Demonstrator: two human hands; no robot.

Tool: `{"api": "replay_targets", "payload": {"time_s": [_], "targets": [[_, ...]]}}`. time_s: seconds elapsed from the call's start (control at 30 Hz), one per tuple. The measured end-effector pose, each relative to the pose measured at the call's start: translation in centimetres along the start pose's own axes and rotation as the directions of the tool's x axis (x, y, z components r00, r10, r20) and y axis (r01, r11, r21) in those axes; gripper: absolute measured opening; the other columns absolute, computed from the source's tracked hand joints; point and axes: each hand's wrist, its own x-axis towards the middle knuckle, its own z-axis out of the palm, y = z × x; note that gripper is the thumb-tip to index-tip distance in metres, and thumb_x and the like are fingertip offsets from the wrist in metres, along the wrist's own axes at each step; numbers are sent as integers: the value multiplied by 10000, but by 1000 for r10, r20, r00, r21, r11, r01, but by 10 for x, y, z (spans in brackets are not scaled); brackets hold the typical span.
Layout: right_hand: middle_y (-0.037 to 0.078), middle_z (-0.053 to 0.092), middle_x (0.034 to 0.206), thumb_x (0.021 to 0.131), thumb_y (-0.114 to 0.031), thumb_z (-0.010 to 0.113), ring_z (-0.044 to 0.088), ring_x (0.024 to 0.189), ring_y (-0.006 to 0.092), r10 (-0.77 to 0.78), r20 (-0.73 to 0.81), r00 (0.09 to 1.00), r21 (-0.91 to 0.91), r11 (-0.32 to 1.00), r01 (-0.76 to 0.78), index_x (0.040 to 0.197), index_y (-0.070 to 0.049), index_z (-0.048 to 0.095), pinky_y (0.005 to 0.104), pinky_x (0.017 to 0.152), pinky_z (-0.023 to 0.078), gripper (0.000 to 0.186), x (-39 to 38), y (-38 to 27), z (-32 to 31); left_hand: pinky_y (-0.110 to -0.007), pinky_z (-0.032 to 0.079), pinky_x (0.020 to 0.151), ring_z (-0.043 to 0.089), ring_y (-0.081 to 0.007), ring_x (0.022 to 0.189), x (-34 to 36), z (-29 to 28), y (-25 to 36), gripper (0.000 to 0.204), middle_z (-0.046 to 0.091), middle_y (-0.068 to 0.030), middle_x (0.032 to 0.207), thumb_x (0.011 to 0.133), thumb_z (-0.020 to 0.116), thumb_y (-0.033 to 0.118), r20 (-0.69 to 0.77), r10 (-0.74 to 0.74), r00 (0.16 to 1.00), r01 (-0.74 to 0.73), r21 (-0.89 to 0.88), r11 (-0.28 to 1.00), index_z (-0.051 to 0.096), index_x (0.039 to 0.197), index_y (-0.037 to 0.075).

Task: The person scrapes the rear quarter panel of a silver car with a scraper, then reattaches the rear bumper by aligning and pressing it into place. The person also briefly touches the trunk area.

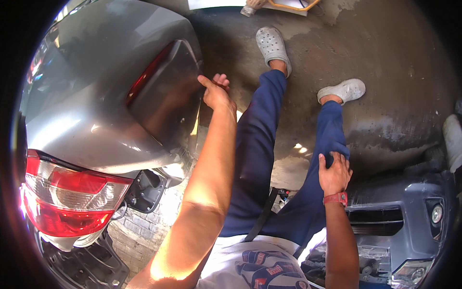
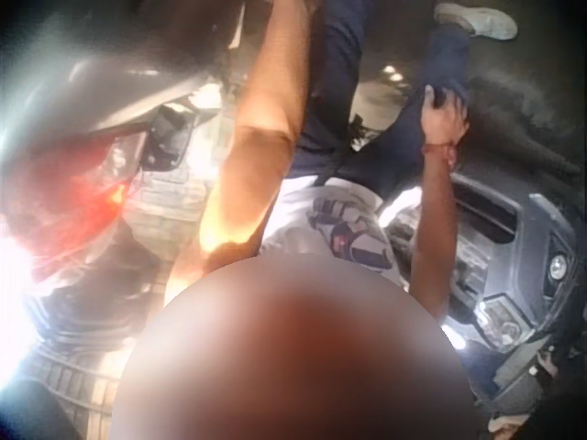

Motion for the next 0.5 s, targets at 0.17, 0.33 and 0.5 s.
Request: {"api": "replay_targets", "payload": {"time_s": [0.17,0.33,0.5], "targets": [[76,727,1371,1022,-558,667,638,1326,320,1,-1,1000,-17,1000,-1,1307,-140,747,533,1086,480,512,2,-4,-2,-262,500,702,673,-134,767,-6,-28,-23,778,794,-85,947,1099,526,703,-82,-139,987,132,-84,988,754,1135,-39],[93,731,1378,1034,-565,656,640,1337,342,11,18,1000,-62,998,-10,1315,-130,741,530,1094,489,525,3,-7,-6,-258,507,712,675,-123,775,-3,-26,-20,750,789,-87,939,1088,571,689,-11,-43,999,42,-71,997,747,1111,-41],[82,729,1377,1020,-562,673,639,1335,325,28,11,1000,-62,998,-27,1301,-141,747,537,1096,480,512,5,-16,-8,-247,490,689,670,-116,726,-2,-3,-6,727,778,-73,870,1103,571,660,-19,-37,999,35,-74,997,750,1082,-45]]}}
